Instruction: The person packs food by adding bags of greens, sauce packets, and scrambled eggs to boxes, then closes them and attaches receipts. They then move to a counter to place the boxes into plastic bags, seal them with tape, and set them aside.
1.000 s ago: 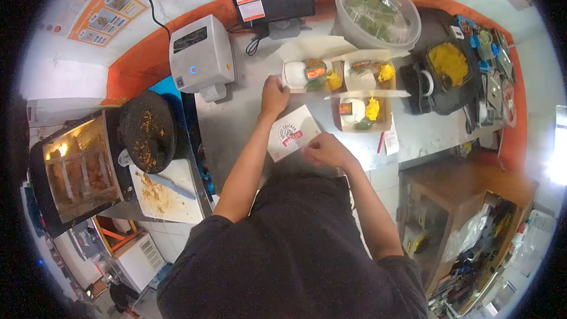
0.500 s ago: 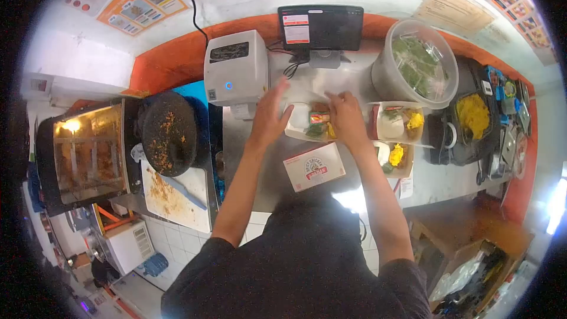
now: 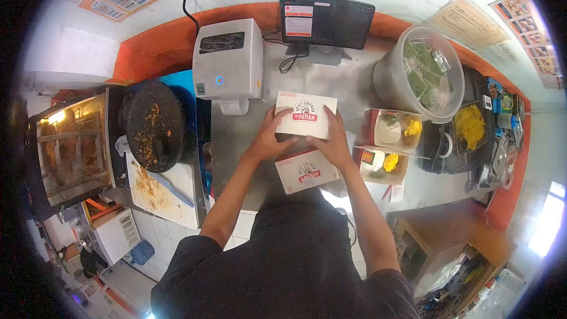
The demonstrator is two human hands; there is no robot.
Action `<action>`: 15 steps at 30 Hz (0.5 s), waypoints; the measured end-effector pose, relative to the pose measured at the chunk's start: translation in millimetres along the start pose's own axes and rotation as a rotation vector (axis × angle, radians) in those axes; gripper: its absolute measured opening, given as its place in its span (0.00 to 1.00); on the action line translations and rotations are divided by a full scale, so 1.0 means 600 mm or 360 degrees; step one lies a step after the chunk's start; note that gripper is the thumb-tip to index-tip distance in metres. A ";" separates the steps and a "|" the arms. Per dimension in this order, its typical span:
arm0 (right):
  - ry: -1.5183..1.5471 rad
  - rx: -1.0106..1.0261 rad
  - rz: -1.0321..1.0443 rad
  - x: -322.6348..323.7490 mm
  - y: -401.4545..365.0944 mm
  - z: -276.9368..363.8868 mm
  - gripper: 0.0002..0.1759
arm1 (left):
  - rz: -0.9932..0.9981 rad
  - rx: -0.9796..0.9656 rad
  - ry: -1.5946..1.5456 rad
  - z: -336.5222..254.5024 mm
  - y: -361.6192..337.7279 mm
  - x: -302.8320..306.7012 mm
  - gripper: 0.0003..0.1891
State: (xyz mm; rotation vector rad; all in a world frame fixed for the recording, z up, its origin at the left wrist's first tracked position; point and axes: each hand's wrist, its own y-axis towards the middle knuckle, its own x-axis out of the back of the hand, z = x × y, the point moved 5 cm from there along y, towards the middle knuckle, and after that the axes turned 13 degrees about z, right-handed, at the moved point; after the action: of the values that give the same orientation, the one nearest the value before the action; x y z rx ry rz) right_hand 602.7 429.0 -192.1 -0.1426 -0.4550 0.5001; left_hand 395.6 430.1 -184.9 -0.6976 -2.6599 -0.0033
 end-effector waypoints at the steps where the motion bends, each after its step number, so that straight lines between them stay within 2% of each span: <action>1: 0.0120 0.0041 -0.0062 0.012 -0.003 0.000 0.43 | -0.0002 0.0000 -0.0007 -0.015 0.000 0.011 0.37; 2: 0.0243 0.0078 -0.0118 0.019 -0.008 0.001 0.38 | -0.0054 0.0092 -0.0053 -0.024 -0.006 0.024 0.38; 3: 0.0594 0.0134 -0.0121 0.023 -0.009 0.014 0.32 | -0.0115 0.0192 -0.0101 -0.022 -0.013 0.031 0.39; 4: 0.0597 0.0122 -0.0089 0.018 -0.008 0.008 0.32 | -0.0133 0.0218 -0.0114 -0.017 -0.019 0.030 0.39; 6: 0.0503 0.0172 -0.0197 0.023 -0.003 0.004 0.34 | -0.0319 0.0129 -0.0094 -0.010 -0.023 0.040 0.37; 7: 0.0718 0.0129 -0.0134 0.012 -0.005 0.010 0.37 | -0.0326 0.0146 -0.0104 -0.003 -0.025 0.036 0.37; 8: 0.0714 0.0124 -0.0125 0.009 -0.002 0.008 0.37 | -0.0367 0.0108 -0.0246 0.008 -0.023 0.032 0.36; 9: 0.0513 0.0087 -0.0069 0.004 -0.001 0.004 0.38 | -0.0403 0.0072 -0.0391 0.019 -0.024 0.026 0.36; 10: 0.0314 0.0048 -0.0015 -0.002 -0.002 -0.002 0.39 | -0.0400 0.0080 -0.0403 0.034 -0.027 0.018 0.36; 13: 0.0393 0.0028 0.0031 -0.008 -0.007 -0.015 0.44 | -0.0291 -0.0008 -0.0379 0.045 -0.034 0.014 0.37; 15: 0.0369 0.0015 0.0076 -0.009 -0.012 -0.016 0.46 | -0.0156 -0.0038 0.0023 0.033 -0.042 0.014 0.41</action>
State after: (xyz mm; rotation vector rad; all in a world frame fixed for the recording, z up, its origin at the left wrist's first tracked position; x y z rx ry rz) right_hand 605.9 419.9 -200.8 -0.2005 -0.2229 0.5252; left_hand 369.7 413.8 -197.6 -0.5720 -2.6814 -0.0665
